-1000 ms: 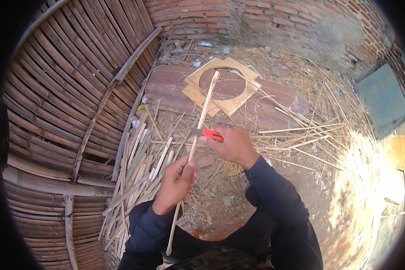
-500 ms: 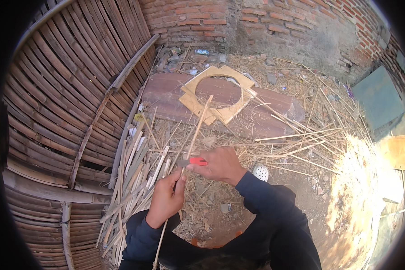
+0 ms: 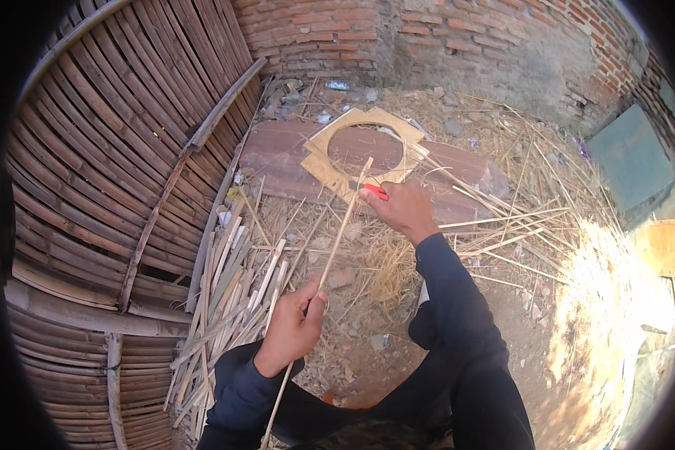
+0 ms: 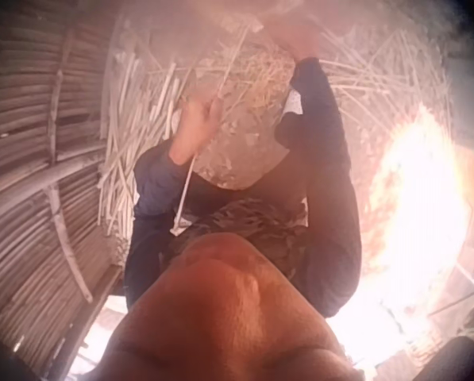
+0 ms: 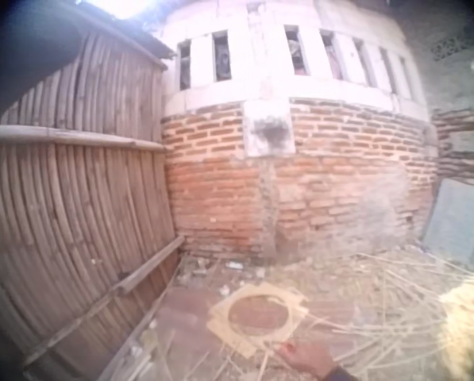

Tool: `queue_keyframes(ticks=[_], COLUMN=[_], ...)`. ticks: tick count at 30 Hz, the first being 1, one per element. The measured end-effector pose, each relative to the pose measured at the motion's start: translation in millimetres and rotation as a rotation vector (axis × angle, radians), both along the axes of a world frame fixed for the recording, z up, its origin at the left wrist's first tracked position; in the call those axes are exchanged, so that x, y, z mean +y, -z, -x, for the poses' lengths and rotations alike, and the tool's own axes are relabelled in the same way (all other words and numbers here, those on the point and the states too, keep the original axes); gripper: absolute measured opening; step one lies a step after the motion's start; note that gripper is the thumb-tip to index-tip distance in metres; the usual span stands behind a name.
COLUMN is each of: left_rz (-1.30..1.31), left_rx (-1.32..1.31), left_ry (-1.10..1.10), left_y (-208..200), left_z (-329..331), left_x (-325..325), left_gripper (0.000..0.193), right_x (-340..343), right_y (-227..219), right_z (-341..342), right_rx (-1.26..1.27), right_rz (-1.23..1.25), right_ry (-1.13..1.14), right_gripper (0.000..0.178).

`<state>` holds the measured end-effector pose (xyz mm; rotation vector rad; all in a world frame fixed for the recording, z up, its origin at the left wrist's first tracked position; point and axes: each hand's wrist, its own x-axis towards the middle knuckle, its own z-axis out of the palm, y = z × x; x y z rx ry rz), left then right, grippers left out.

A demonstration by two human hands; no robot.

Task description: The person sits on a low stool and uses a red utility knife to split long bamboo sticks into thin strips. They hold the bamboo with one hand and carefully shave or split the material with the other, producing a pile of bamboo strips and shavings on the ground.

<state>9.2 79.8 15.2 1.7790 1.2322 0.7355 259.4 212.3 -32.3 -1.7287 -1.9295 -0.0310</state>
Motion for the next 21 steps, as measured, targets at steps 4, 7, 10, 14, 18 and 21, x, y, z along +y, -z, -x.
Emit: queue_keyframes(ticks=[4,7,10,14,18,21], left_rz=[-0.023,0.151,0.391,0.471,0.531,0.417], left_rx=[-0.100,-0.208,-0.445,-0.584,-0.570,-0.539], left_ry=[0.052,0.051,-0.036,-0.144,-0.175,-0.125], left_y=[7.8,4.8,7.4,3.0,-3.7,0.8], left_z=[-5.5,-3.6,-3.1,-2.1,-0.9,-0.8], left_x=[-0.1,10.1,11.7,14.7,17.6,15.5], left_gripper=[0.031,0.031,0.031,0.032,0.032,0.031], right_x=[11.2,4.9,-11.9,-50.3,-63.2,-50.6], right_y=[3.6,6.8,-2.1,-27.6,-25.1,-16.7], right_z=[-18.7,-8.7,17.9,48.4,55.5,45.8], right_rx=[0.028,0.126,0.265,0.274,0.098,-0.009], right_rz=[-0.012,-0.063,0.125,0.277,0.203,0.046], right_ry=[0.092,0.094,-0.028,-0.269,-0.314,-0.329], right_gripper=[0.063,0.063,0.063,0.064,0.057,0.052])
